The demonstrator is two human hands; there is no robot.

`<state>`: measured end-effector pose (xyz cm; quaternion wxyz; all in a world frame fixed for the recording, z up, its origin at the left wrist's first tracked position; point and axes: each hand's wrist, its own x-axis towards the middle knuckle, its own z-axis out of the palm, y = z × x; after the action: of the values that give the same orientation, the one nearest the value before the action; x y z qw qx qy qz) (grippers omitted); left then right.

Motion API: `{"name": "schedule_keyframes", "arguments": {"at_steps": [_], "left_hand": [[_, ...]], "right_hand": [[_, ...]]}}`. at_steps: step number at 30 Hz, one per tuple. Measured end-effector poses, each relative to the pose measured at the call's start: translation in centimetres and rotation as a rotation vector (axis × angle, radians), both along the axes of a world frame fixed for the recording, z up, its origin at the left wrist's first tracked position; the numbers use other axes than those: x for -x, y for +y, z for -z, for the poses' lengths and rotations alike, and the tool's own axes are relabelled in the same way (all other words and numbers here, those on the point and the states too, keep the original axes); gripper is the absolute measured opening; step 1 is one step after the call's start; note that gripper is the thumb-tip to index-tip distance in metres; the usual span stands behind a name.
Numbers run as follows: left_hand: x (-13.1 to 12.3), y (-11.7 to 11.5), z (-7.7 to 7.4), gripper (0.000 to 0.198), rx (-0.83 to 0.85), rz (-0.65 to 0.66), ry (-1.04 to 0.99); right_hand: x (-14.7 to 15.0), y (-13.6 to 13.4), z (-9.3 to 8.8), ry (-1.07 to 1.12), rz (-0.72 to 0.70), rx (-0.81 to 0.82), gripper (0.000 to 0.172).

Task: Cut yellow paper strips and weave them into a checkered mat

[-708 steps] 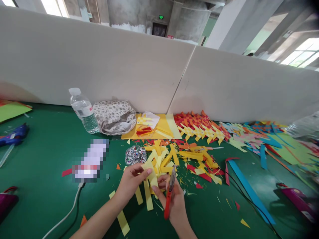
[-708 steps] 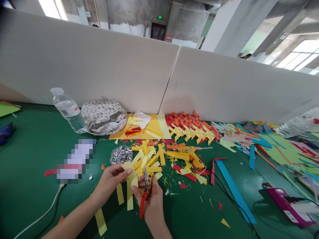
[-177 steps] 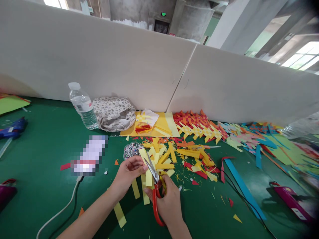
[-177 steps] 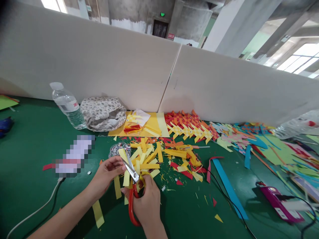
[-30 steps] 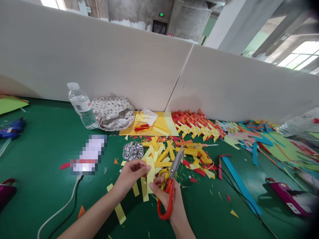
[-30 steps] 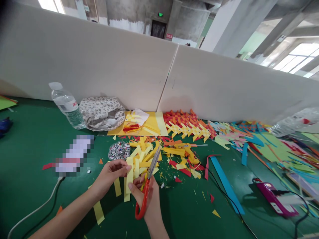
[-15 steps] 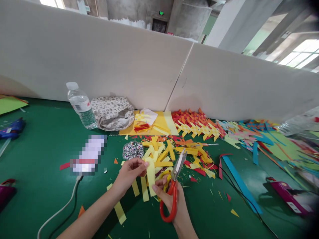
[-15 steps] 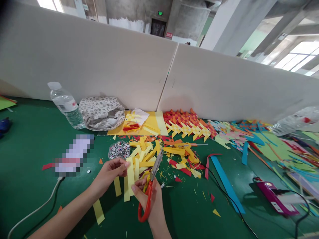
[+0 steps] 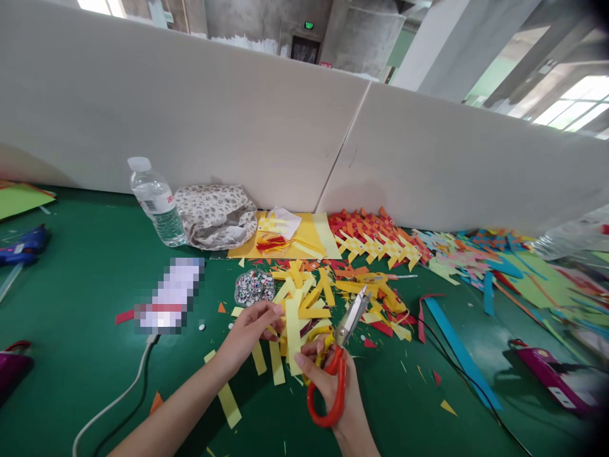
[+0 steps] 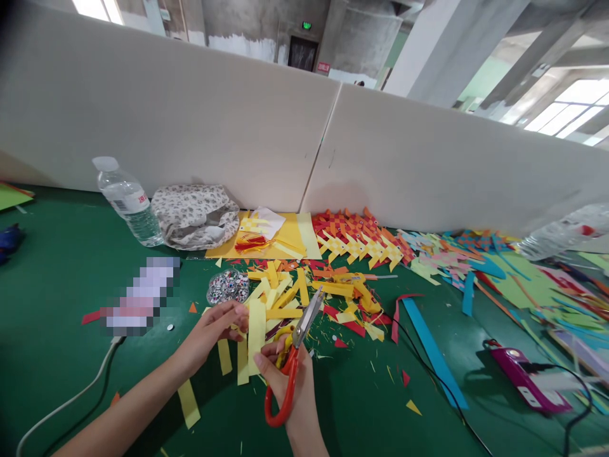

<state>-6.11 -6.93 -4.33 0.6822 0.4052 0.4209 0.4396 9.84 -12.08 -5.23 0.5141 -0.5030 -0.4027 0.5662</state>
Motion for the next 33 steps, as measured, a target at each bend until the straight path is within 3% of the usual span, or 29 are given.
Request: {"name": "schedule_keyframes", "arguments": {"at_steps": [4, 14, 20, 22, 26, 33], "left_hand": [[-0.2, -0.1, 0.5, 0.020, 0.003, 0.065, 0.001], [-0.5, -0.5, 0.4, 0.021, 0.065, 0.075, -0.087], [-0.3, -0.3, 0.2, 0.018, -0.005, 0.090, 0.021], [-0.1, -0.5, 0.1, 0.018, -0.006, 0.185, 0.063], [0.1, -1.0, -0.3, 0.018, -0.049, 0.419, 0.174], [0.6, -0.4, -0.7, 0.006, 0.025, 0.370, 0.123]], "right_hand": [[0.2, 0.1, -0.1, 0.010, -0.012, 0.019, 0.033], [0.6, 0.2, 0.2, -0.036, 0.024, 0.010, 0.034], [0.8, 0.9, -1.2, -0.144, 0.040, -0.043, 0.031], [0.6, 1.4, -1.8, -0.165, 0.063, -0.076, 0.030], [0.0, 2.5, -2.8, -0.181, -0.050, -0.120, 0.029], [-1.8, 2.8, -3.3, -0.201, -0.164, -0.068, 0.030]]}}
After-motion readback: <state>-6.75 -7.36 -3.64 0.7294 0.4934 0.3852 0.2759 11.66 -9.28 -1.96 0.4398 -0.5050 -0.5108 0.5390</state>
